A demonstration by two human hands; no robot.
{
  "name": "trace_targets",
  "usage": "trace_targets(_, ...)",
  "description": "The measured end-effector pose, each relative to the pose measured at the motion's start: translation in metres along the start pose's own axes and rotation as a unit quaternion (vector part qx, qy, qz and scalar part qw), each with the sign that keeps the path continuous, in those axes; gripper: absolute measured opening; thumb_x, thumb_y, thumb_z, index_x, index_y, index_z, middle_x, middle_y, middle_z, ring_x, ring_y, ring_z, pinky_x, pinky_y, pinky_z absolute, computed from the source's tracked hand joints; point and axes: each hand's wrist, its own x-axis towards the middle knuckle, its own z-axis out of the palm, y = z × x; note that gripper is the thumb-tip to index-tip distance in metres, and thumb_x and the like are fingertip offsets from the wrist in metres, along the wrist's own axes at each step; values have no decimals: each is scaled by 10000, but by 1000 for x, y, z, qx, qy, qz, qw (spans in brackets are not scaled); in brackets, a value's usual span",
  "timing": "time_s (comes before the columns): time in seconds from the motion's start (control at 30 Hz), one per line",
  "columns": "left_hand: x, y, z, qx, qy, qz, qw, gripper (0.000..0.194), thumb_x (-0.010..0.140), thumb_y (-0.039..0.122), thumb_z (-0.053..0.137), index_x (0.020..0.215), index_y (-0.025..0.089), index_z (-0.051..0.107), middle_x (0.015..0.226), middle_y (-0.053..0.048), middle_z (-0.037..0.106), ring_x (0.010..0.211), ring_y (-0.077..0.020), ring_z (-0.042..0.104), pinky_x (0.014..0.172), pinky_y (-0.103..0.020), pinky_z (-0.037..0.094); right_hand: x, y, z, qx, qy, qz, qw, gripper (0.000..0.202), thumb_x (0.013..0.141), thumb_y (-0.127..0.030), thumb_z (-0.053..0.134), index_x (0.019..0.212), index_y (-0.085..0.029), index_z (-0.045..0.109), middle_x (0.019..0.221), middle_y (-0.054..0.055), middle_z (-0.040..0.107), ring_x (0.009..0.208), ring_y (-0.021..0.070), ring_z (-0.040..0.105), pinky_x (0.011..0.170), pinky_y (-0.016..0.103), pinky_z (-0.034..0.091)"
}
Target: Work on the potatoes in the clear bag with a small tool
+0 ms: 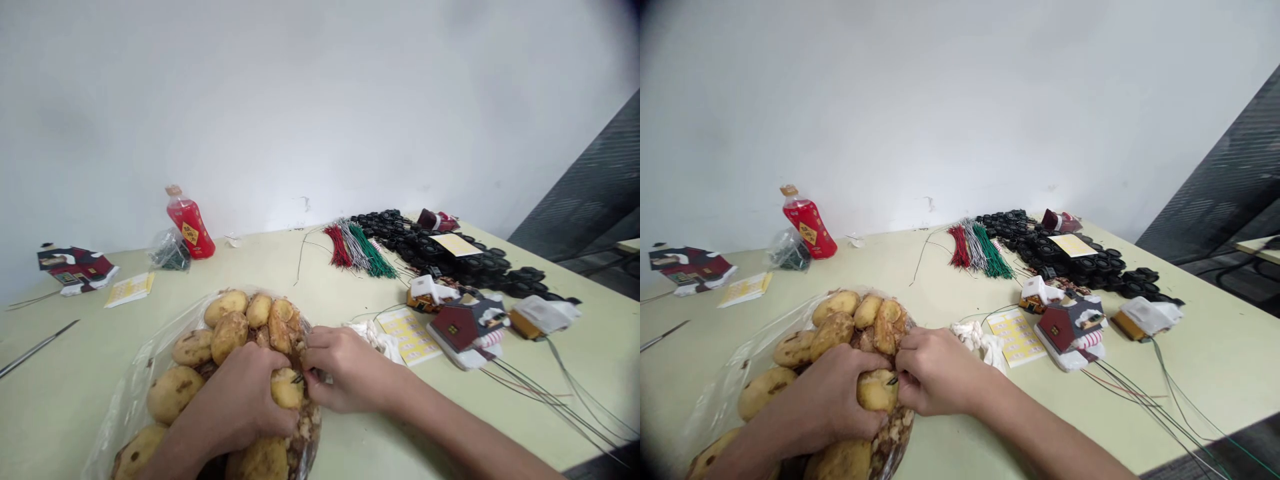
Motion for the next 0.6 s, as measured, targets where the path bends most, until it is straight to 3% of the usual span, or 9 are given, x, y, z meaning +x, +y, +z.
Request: trace_targets(0.6,0,1,-1,21,-9,-8,1000,149,603,357,707,671,231,665,647,19,690,666,-192,606,611,-350,369,1,0,1,-3,-9,0,1000,108,859,-150,667,766,-205,672,788,37,710,732,186,599,605,310,369)
